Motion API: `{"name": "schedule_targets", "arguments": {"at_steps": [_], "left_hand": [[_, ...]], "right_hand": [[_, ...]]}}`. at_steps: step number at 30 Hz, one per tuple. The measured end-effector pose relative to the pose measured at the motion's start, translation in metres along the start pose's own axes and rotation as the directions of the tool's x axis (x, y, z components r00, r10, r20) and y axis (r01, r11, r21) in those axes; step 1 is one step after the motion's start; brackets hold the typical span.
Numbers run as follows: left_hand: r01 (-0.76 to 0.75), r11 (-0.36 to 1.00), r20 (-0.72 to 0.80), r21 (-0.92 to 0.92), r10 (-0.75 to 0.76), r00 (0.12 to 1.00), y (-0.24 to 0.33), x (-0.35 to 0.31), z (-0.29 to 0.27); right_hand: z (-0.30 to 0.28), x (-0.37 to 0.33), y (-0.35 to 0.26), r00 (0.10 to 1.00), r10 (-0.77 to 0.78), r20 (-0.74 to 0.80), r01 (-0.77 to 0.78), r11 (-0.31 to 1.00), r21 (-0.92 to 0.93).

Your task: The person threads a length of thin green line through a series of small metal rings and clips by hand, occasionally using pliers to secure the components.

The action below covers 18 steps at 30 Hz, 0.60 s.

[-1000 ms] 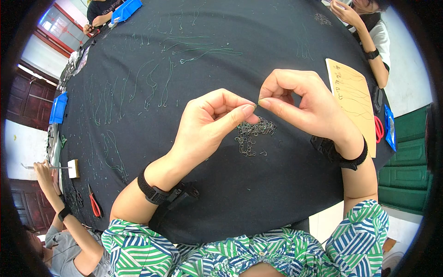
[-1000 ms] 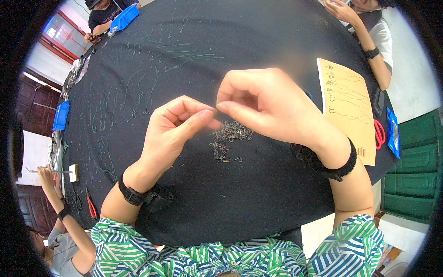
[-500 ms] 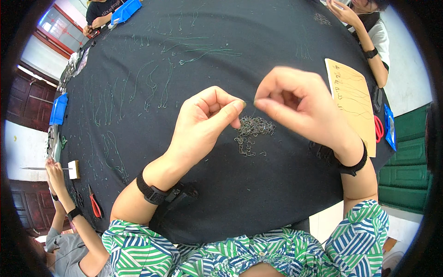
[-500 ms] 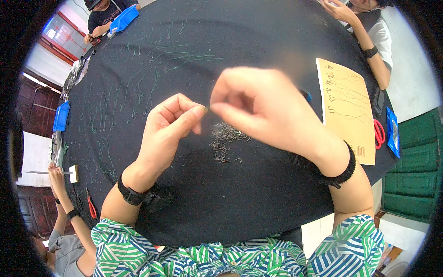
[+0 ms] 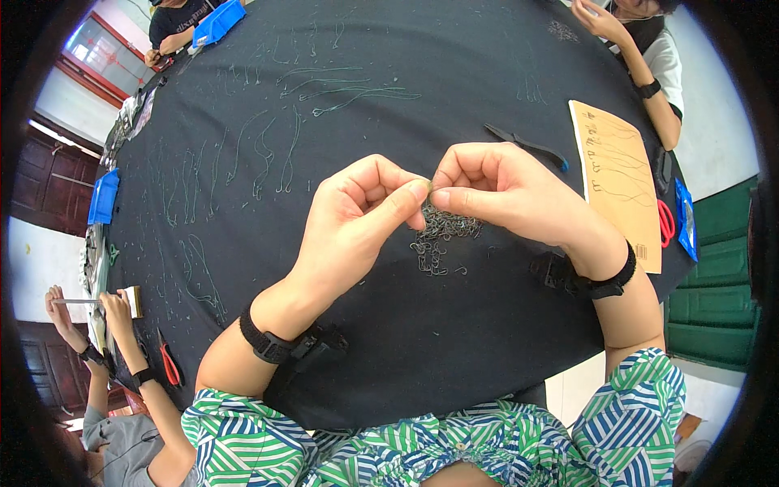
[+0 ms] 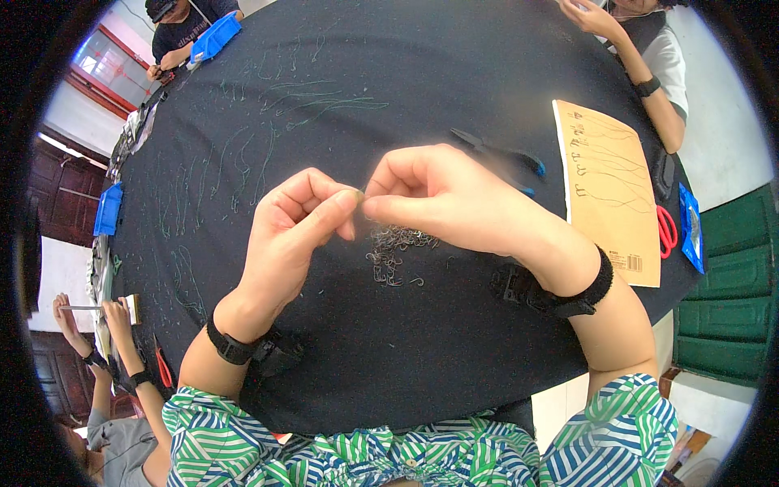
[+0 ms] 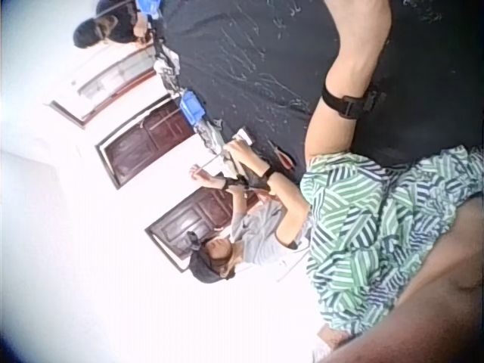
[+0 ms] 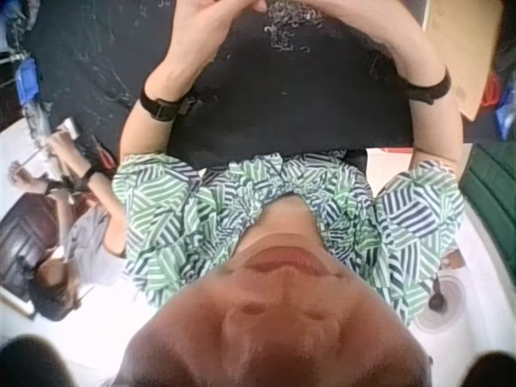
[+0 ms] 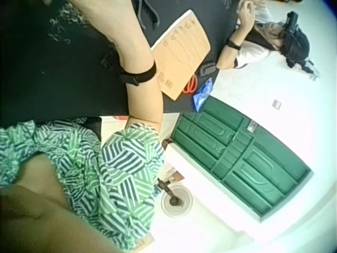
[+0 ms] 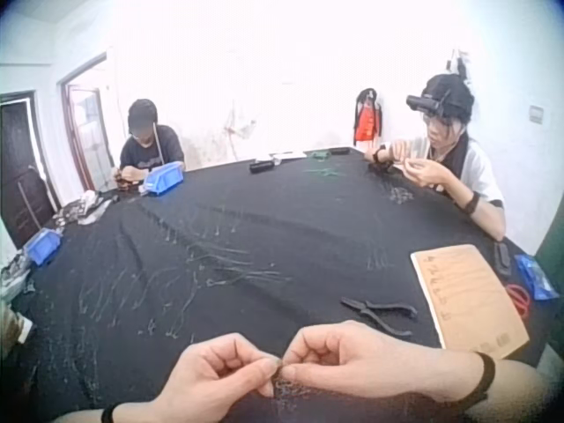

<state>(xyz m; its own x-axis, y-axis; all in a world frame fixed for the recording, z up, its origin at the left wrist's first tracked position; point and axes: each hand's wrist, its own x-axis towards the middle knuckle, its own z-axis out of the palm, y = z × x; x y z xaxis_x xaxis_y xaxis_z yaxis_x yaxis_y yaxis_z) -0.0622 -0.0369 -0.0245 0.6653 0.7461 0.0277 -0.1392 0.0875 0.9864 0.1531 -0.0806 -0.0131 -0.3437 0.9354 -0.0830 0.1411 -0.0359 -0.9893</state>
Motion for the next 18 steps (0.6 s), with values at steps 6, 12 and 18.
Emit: {"name": "schedule_targets", "arguments": {"at_steps": [6,12,18], "left_hand": [[-0.004,1.0,0.002,0.023,0.004,1.0,0.001,0.0,0.0],[-0.024,0.999,0.0,0.042,0.024,1.0,0.0,0.0,0.0],[-0.018,0.999,-0.009,0.048,0.018,1.0,0.0,0.0,-0.001]], "right_hand": [[0.003,-0.002,-0.009,0.999,0.054,-0.006,-0.054,0.999,0.003],[0.001,-0.002,-0.012,0.991,0.101,0.091,-0.104,0.994,0.027],[-0.001,-0.001,-0.008,0.996,0.053,0.065,-0.053,0.999,0.006]]}}
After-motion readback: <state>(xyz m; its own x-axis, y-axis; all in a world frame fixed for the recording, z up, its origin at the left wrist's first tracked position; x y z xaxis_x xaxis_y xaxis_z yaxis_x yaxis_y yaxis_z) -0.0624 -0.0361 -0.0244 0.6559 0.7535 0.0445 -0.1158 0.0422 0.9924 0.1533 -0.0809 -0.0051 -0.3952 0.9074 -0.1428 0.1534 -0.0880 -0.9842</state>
